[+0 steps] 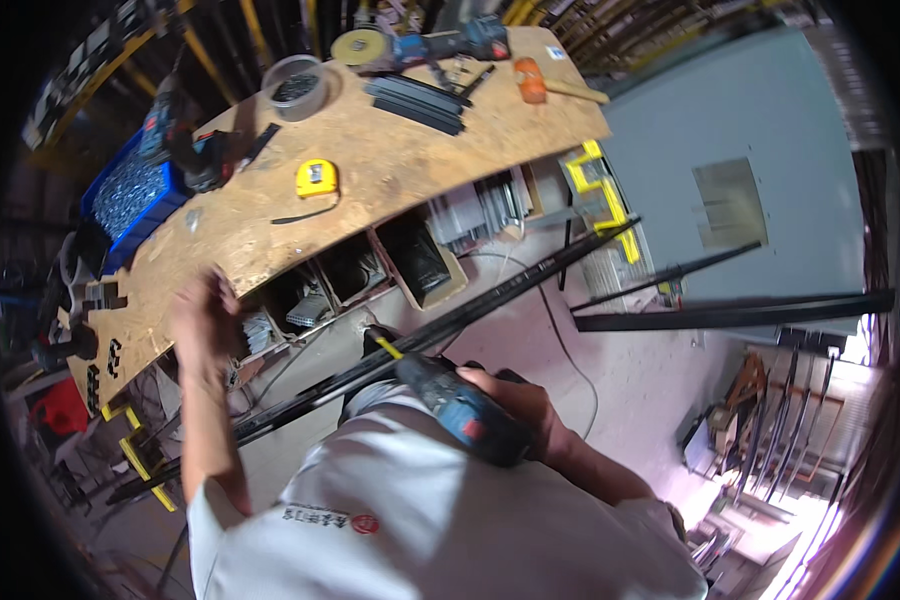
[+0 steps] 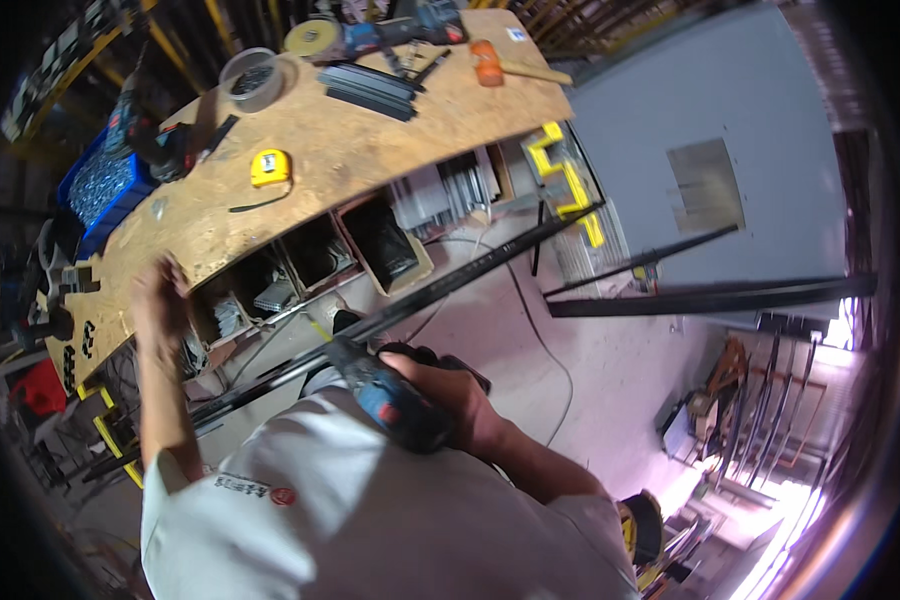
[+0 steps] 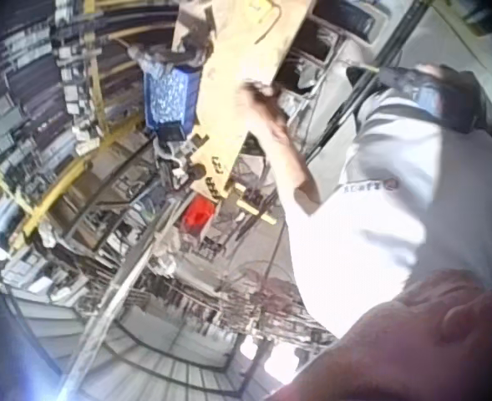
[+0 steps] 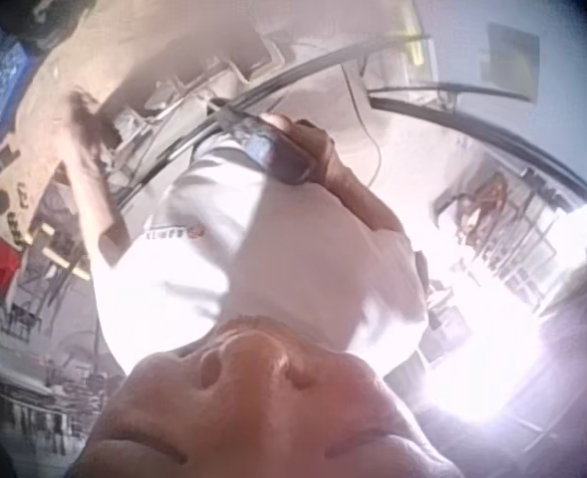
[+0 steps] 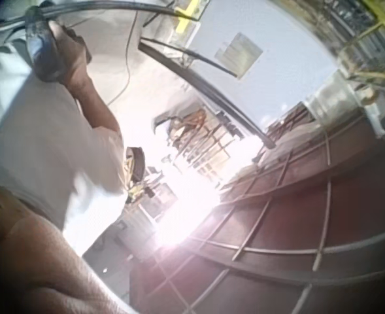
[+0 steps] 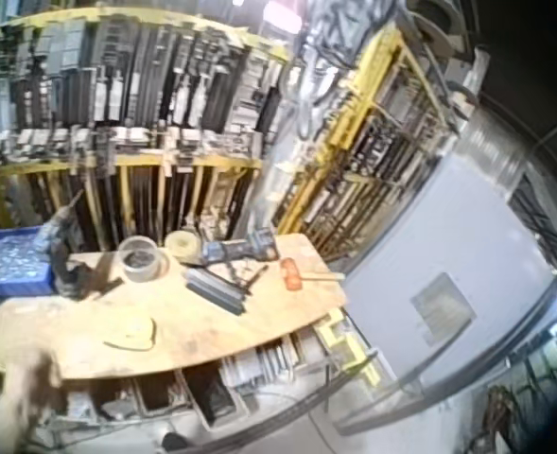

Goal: The person uses a power drill to drive screws into a long black metal bar while it is resting on a yellow stand.

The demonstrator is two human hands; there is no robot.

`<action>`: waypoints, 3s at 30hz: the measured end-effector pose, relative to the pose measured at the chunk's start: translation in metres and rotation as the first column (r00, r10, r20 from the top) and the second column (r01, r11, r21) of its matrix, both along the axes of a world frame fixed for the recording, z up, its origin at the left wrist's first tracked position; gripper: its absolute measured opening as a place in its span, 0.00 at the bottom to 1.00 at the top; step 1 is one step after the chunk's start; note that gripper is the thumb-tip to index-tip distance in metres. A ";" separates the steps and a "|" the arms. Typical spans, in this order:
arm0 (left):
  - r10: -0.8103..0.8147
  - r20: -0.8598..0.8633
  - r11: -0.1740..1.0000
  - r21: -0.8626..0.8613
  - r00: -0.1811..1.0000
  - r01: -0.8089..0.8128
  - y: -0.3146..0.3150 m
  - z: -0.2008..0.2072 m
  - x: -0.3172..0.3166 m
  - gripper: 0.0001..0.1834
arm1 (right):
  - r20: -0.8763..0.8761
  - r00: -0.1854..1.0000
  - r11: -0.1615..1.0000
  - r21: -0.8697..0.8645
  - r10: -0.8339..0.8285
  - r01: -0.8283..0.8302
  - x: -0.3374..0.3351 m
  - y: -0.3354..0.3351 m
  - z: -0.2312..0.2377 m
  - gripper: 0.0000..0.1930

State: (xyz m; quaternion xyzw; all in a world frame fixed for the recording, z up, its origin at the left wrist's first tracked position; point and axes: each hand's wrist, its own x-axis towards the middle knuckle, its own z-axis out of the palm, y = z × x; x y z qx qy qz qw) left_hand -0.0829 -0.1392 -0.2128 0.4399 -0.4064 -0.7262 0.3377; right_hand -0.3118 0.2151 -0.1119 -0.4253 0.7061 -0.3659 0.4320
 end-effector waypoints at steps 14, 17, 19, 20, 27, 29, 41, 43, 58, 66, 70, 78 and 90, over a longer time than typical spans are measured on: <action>0.445 -0.151 0.678 0.701 0.883 -0.222 0.289 -0.019 0.049 0.07 | 0.122 0.931 0.832 -0.500 0.345 -0.243 0.013 0.078 -0.078 0.36; 0.542 -0.150 0.634 0.719 0.827 -0.285 0.318 -0.006 0.054 0.06 | 0.044 0.938 0.797 -0.542 0.343 -0.266 0.021 0.087 -0.072 0.36; 0.576 -0.134 0.608 0.730 0.806 -0.313 0.329 -0.006 0.056 0.06 | 0.007 0.921 0.799 -0.500 0.389 -0.333 0.021 0.094 -0.072 0.36; 0.563 -0.108 0.617 0.715 0.819 -0.330 0.333 -0.003 0.053 0.08 | 0.020 0.913 0.793 -0.504 0.407 -0.343 0.020 0.093 -0.068 0.36; 0.593 -0.073 0.556 0.758 0.802 -0.342 0.331 -0.007 0.057 0.06 | -0.133 0.880 0.776 -0.424 0.456 -0.466 0.041 0.085 -0.055 0.34; 0.616 -0.164 0.555 0.784 0.771 -0.277 0.325 -0.016 0.072 0.06 | -0.149 0.899 0.779 -0.455 0.411 -0.432 0.057 0.083 -0.067 0.30; 0.157 0.761 0.487 -0.614 0.630 0.621 0.176 -0.087 0.243 0.20 | -0.027 0.968 0.967 -0.053 0.249 -0.250 0.167 0.044 -0.049 0.28; 0.073 0.793 0.368 -0.585 0.604 0.723 0.153 -0.099 0.249 0.23 | -0.078 0.958 0.961 0.009 0.277 -0.277 0.182 0.030 -0.049 0.31; -0.005 0.789 0.346 -0.575 0.614 0.741 0.138 -0.149 0.253 0.16 | -0.124 0.918 0.922 0.151 0.376 -0.357 0.238 -0.035 -0.056 0.40; 0.049 0.722 0.391 -0.650 0.690 0.652 0.146 -0.158 0.252 0.17 | -0.280 0.860 0.901 0.214 0.426 -0.376 0.253 -0.052 -0.052 0.36; 0.046 0.750 0.447 -0.606 0.660 0.658 0.148 -0.162 0.250 0.19 | -0.345 0.845 0.909 0.239 0.408 -0.342 0.262 -0.052 -0.054 0.39; -0.108 0.826 0.495 -0.437 0.553 0.751 0.146 -0.156 0.250 0.17 | -0.386 0.821 0.899 0.300 0.420 -0.320 0.254 -0.052 -0.060 0.42; 0.055 0.670 0.421 -0.688 0.740 0.591 0.157 -0.181 0.252 0.19 | -0.415 0.763 0.850 0.410 0.496 -0.329 0.260 -0.068 -0.053 0.42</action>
